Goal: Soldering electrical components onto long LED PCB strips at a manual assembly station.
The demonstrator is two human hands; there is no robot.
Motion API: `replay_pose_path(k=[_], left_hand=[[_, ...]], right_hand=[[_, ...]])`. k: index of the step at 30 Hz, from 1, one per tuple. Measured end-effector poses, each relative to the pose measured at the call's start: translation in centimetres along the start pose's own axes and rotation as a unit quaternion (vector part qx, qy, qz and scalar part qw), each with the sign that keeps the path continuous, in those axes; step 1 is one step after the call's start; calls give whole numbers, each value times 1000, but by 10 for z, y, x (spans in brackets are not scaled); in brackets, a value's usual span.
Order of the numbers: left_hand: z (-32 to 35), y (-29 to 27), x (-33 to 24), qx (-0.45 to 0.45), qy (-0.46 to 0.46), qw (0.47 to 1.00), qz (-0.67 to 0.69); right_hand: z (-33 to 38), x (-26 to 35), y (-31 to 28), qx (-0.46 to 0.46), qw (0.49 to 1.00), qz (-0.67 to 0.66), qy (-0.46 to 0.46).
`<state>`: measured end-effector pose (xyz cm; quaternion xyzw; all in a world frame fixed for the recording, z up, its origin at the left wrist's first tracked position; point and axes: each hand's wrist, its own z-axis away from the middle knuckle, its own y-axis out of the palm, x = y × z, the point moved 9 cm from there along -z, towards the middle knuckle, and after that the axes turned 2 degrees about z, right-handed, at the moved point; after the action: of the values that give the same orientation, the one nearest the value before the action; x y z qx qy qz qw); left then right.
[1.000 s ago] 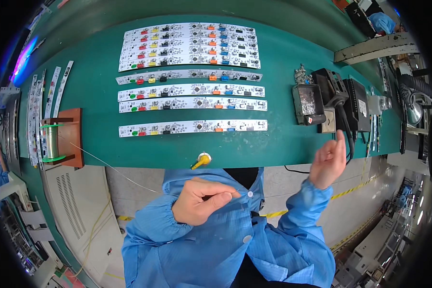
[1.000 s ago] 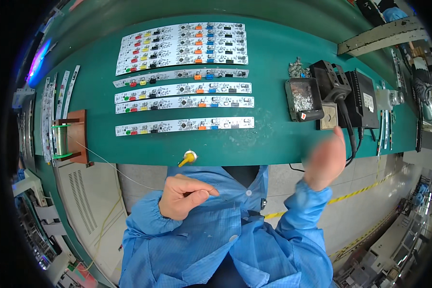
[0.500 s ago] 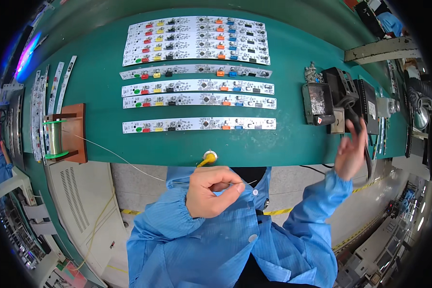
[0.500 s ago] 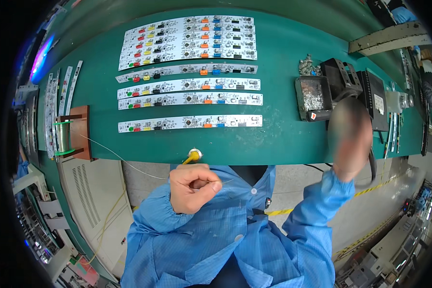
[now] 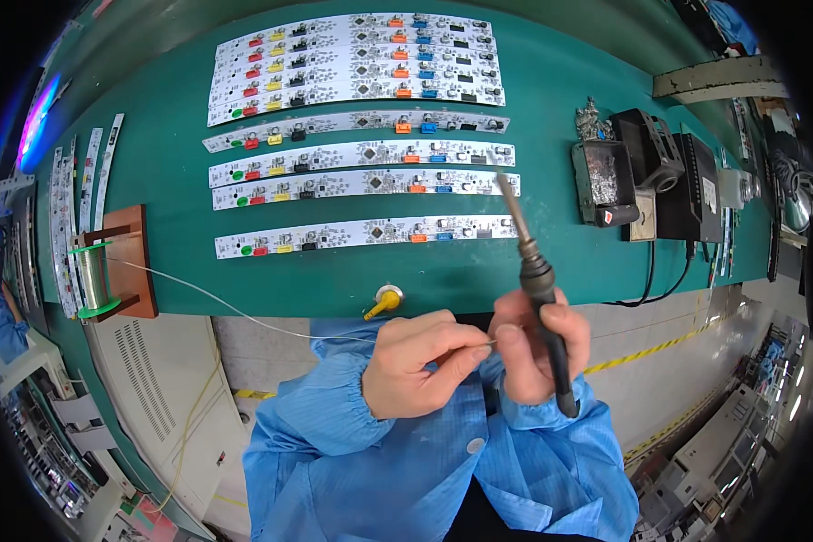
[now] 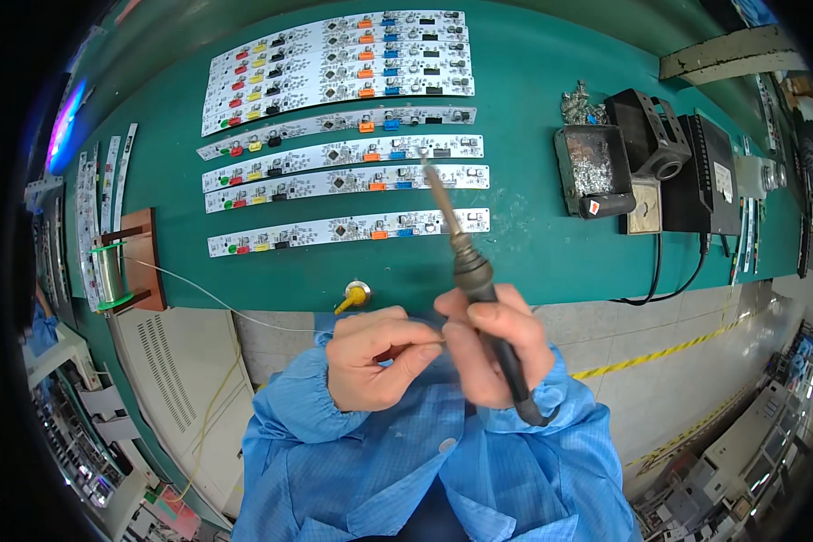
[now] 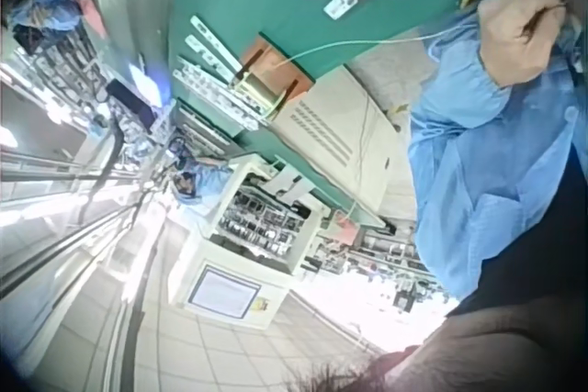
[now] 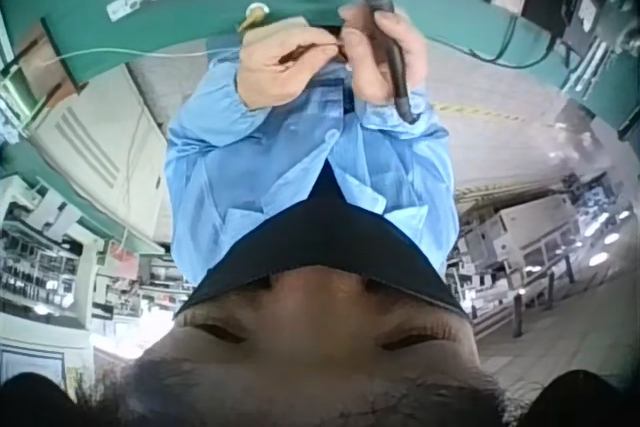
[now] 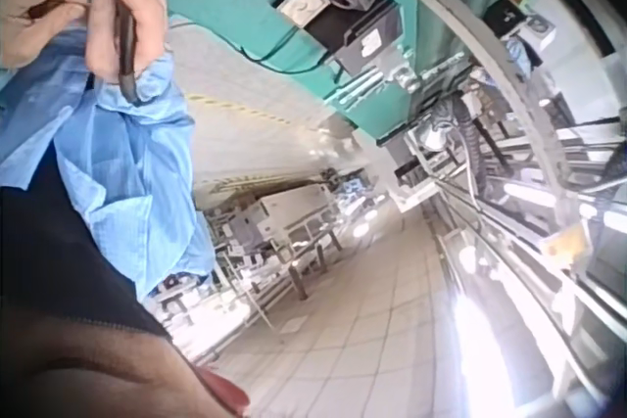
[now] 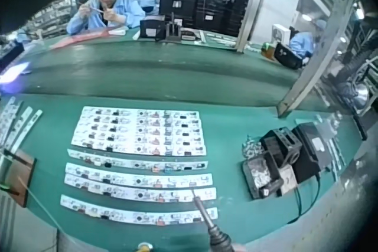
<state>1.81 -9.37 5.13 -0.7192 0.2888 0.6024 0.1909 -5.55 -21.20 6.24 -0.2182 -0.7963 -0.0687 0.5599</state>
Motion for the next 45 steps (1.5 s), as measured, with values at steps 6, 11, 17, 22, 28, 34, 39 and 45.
replay_pose_path(k=[6, 11, 17, 22, 28, 34, 39, 45], left_hand=[[-7, -21, -9, -85, 65, 987, -119], [-19, -26, -1, -131, 54, 968, -208], [-30, -26, 7, -134, 72, 949, -276], [-29, -25, 11, -134, 68, 950, -275], [-30, -24, 12, -135, 71, 948, -278], [-29, -24, 14, -132, 63, 950, -276], [-30, -24, 14, -137, 71, 946, -284], [-30, -25, 15, -133, 55, 949, -279]], right_hand=[[-24, -14, -51, -48, 998, 40, 22], [-58, -14, -72, 56, 997, 28, 39], [-79, -33, -73, 19, 985, 57, 161], [-83, -42, -67, 29, 979, 42, 199], [-83, -48, -68, 28, 972, 79, 220], [-83, -53, -66, 33, 960, 66, 269], [-82, -64, -68, 43, 943, 46, 328], [-81, -66, -68, 29, 942, 38, 331]])
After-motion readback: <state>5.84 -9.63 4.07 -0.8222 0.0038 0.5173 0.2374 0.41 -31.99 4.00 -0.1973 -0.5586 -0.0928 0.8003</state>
